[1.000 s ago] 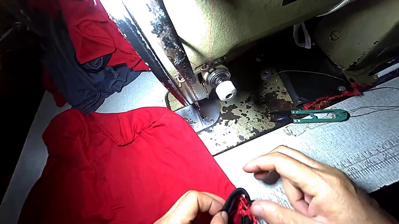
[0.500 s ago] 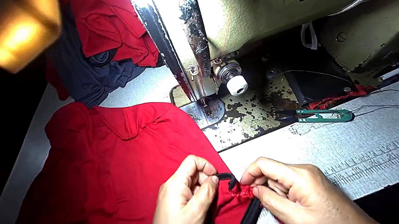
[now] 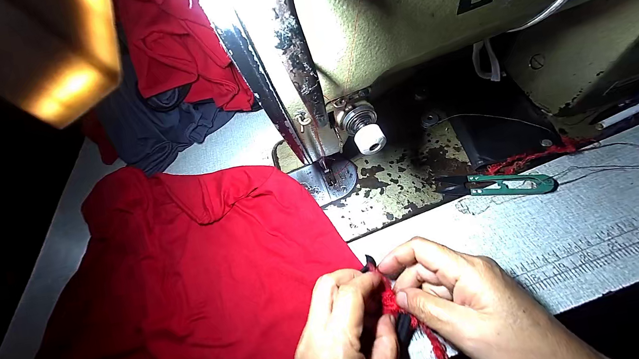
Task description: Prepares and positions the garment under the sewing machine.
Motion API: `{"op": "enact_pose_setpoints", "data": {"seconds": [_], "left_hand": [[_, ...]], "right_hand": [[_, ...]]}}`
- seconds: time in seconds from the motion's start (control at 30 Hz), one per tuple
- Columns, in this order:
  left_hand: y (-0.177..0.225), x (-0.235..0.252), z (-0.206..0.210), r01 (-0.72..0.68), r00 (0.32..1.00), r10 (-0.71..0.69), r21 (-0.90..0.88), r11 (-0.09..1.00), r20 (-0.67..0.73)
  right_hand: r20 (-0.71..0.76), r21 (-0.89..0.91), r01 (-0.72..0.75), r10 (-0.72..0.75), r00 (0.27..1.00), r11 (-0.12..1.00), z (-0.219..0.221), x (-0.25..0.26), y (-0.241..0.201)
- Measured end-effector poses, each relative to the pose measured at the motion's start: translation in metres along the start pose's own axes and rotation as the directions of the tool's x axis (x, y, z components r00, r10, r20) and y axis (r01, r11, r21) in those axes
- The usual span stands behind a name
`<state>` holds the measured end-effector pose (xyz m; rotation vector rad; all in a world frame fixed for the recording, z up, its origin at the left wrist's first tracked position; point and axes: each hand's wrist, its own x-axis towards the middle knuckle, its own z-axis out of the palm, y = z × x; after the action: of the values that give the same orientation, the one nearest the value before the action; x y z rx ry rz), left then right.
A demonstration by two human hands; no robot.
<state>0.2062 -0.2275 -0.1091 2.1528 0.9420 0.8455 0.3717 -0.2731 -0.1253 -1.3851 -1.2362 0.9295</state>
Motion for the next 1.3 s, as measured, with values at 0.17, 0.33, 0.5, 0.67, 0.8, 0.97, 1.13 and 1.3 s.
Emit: {"op": "enact_pose_setpoints", "data": {"seconds": [0.17, 0.33, 0.5, 0.67, 0.8, 0.97, 1.13, 1.3], "left_hand": [[-0.014, 0.006, 0.001, -0.047, 0.999, 0.048, -0.05, 0.998, 0.015], [-0.024, 0.01, 0.003, -0.108, 0.994, 0.11, -0.132, 0.985, 0.008], [-0.018, 0.01, 0.002, -0.048, 0.999, 0.049, -0.118, 0.992, 0.008], [-0.012, 0.01, -0.007, 0.109, 0.994, -0.088, -0.379, 0.919, 0.072], [-0.012, 0.01, -0.009, 0.139, 0.99, -0.122, -0.379, 0.915, 0.068], [-0.012, 0.009, -0.008, 0.124, 0.992, -0.111, -0.342, 0.931, 0.057], [-0.01, 0.007, -0.009, 0.105, 0.993, -0.084, -0.324, 0.94, 0.077], [-0.006, 0.002, -0.013, 0.102, 0.991, -0.067, -0.334, 0.937, 0.117]], "right_hand": [[-0.043, -0.09, 0.082, -0.086, 0.995, 0.993, 0.003, -0.003, 0.004], [-0.042, -0.157, 0.131, -0.139, 0.989, 0.979, 0.003, -0.004, 0.005], [-0.012, -0.052, 0.118, -0.119, 0.993, 0.992, -0.001, -0.002, 0.001], [0.025, -0.029, 0.144, -0.143, 0.989, 0.989, -0.007, 0.001, 0.002], [-0.178, -0.548, 0.148, -0.288, 0.941, 0.823, -0.025, 0.009, 0.005], [-0.206, -0.88, -0.027, -0.33, 0.921, 0.474, -0.065, 0.023, 0.011], [-0.138, -0.907, 0.047, -0.4, 0.906, 0.418, -0.075, 0.029, 0.018], [-0.057, -0.92, 0.124, -0.439, 0.897, 0.373, -0.081, 0.037, 0.019]]}}
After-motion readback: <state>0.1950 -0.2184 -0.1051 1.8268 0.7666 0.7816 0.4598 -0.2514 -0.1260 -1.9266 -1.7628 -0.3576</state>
